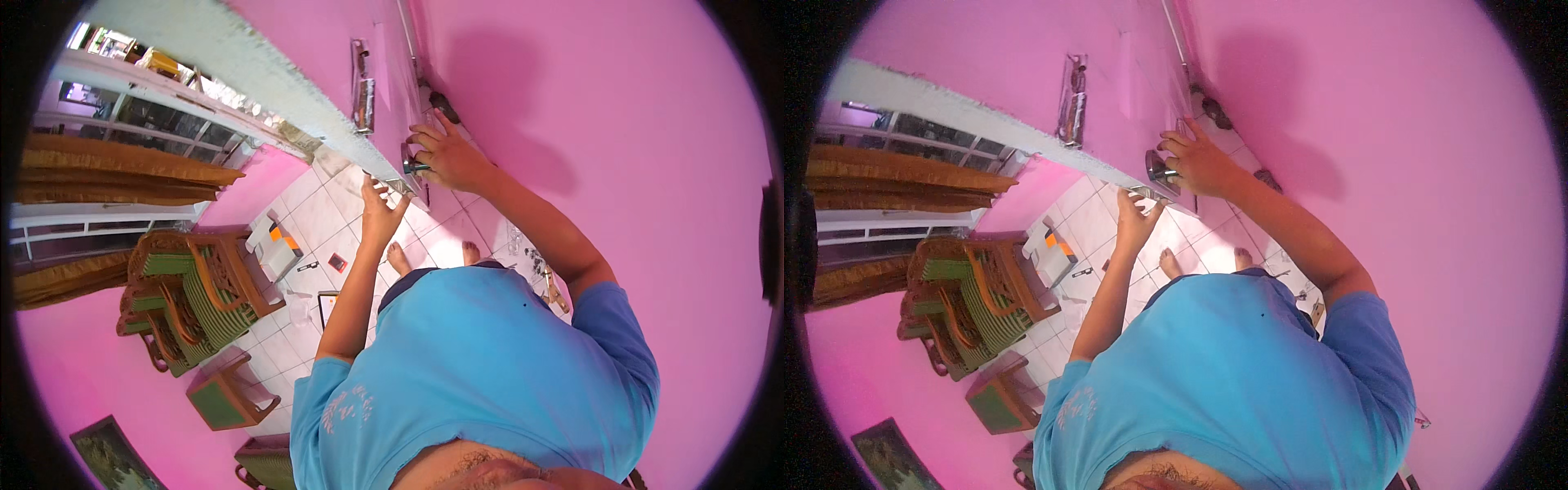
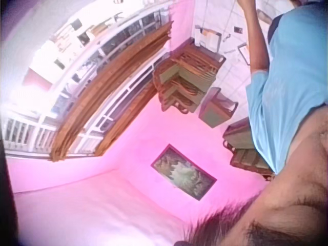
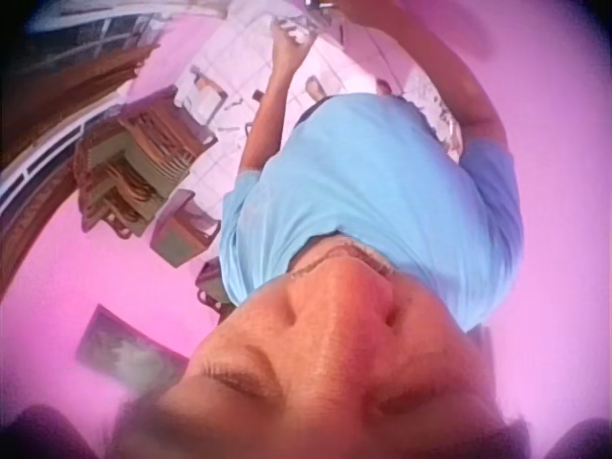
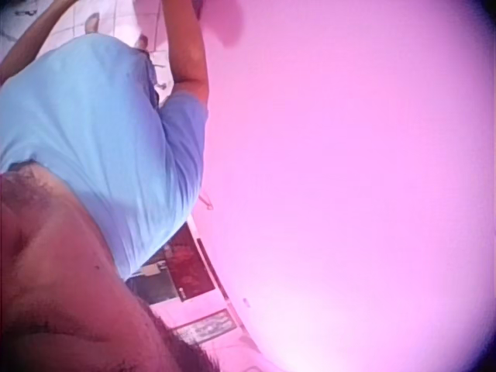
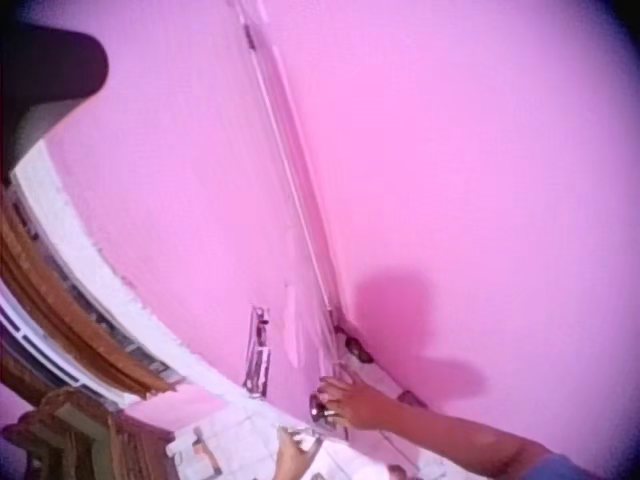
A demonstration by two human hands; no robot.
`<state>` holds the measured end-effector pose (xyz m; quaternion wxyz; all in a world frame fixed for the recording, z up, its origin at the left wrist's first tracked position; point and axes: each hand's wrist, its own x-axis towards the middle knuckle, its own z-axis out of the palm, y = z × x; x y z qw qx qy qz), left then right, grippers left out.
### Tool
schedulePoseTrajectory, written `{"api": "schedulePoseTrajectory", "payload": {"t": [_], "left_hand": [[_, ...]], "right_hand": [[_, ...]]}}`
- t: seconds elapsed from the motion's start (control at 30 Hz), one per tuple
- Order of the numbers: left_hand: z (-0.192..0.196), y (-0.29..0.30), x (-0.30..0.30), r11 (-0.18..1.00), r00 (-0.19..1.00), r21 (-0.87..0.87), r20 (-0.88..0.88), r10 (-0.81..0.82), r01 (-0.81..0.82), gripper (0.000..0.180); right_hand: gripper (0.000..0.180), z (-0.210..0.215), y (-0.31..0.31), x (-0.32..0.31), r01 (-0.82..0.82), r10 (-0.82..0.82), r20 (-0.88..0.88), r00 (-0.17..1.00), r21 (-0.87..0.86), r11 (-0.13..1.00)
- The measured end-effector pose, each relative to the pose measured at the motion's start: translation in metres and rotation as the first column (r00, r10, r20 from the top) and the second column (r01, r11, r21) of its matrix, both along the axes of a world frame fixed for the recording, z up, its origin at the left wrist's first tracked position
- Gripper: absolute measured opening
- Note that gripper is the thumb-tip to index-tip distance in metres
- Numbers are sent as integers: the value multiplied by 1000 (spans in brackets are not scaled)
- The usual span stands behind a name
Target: The person removes a door handle and lock mechanism from a door, positions a metal plate along the door edge, and fits a lock mechanism into the door using a screwdriver.
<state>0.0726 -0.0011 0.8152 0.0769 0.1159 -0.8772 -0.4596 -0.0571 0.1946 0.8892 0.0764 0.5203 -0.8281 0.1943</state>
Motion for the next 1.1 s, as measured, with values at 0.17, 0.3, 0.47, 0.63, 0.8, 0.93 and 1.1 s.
{"api": "schedulePoseTrajectory", "payload": {"t": [0.17, 0.3, 0.47, 0.63, 0.8, 0.93, 1.1], "left_hand": [[9, 29, -2, 999, 977, 46, -211, 16, -6, 110], [39, 47, -17, 974, 949, -214, -286, -134, 73, 105], [64, 71, -25, 939, 908, -305, -328, -260, 158, 83], [76, 91, -31, 978, 916, -119, -346, -204, 172, 66], [76, 86, -35, 974, 911, -218, -386, -149, 67, 50], [77, 93, -37, 964, 881, -265, -446, -157, 38, 42], [83, 98, -38, 961, 874, -274, -461, -153, 24, 40]], "right_hand": [[43, 5, 42, 13, 80, -77, 73, 994, -49, 996], [54, 5, 73, 1, 73, -13, 269, 963, -215, 974], [59, 11, 98, -10, 110, 3, 449, 893, -224, 968], [68, 1, 99, -17, -2, 81, 234, 969, -321, 947], [61, -4, 89, -22, 5, 75, 228, 971, -333, 943], [60, 2, 93, -30, -53, 151, 278, 949, -330, 942], [59, 5, 96, -31, -41, 124, 231, 965, -331, 943]]}}
